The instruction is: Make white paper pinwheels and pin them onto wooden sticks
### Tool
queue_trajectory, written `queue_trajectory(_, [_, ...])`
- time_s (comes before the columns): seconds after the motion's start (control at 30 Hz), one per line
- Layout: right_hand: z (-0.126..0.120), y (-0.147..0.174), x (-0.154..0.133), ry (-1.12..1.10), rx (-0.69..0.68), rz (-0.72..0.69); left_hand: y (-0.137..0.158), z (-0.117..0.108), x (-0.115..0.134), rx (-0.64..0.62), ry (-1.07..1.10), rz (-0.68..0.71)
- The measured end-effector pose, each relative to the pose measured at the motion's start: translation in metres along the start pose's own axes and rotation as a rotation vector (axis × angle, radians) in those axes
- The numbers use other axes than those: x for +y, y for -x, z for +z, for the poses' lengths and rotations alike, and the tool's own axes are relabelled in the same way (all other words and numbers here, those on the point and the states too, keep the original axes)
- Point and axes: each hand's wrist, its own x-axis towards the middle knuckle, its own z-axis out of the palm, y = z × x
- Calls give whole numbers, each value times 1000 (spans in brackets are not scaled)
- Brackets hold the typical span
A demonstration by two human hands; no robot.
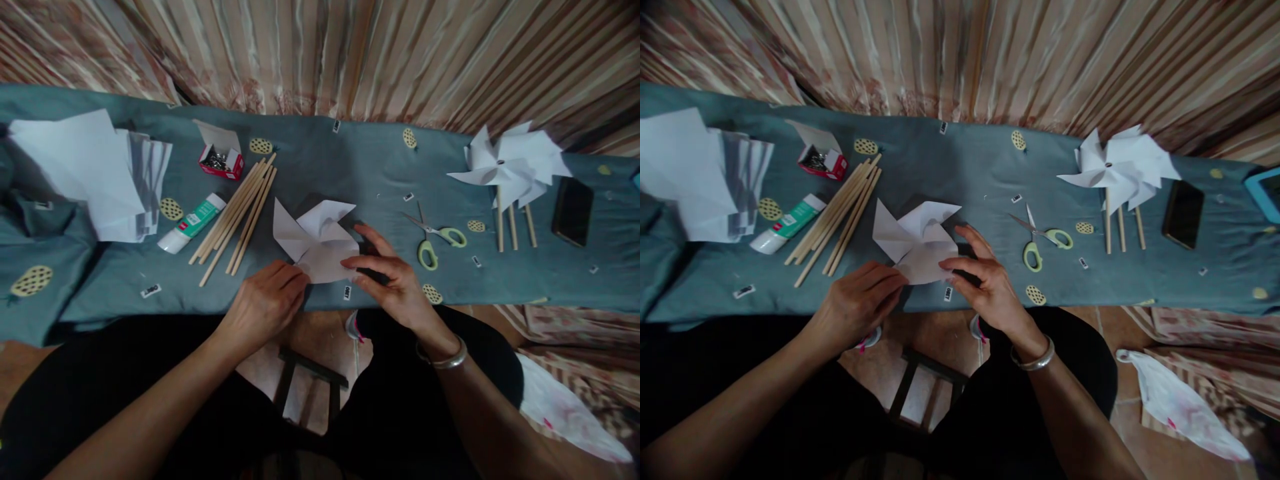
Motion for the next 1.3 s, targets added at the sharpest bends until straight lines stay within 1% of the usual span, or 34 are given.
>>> queue_trajectory(0.07, [-1, -2, -2, -21, 1, 8, 0, 0, 0, -7, -6, 5])
queue_trajectory(0.2, [-9, -4, -8, -53, -65, 75, 0, 0, 0, -2, -3, -8])
queue_trajectory(0.27, [-12, -3, -9, -71, -78, 99, 0, 1, 0, 6, 5, -23])
queue_trajectory(0.43, [-8, -3, -4, -87, -41, 92, 1, 2, -1, -5, 5, -49])
queue_trajectory(0.6, [3, -8, -2, -98, 6, 44, 0, 1, 2, -1, -5, -28])
queue_trajectory(0.77, [16, -17, -4, 3, 97, 15, -1, 6, 9, 18, 66, -45])
queue_trajectory(0.83, [22, -20, -6, 57, 135, 5, -1, 9, 11, 15, 88, -29])
queue_trajectory(0.93, [30, -23, -8, 151, 178, -15, 0, 12, 11, 8, 93, -1])
queue_trajectory(1.0, [34, -24, -10, 210, 200, -22, 1, 13, 10, 17, 104, -8])
queue_trajectory(1.13, [40, -25, -11, 289, 213, -25, -1, 14, 10, 42, 197, -74])
queue_trajectory(1.3, [43, -26, -11, 330, 234, -15, -1, 14, 10, 28, 324, -167])
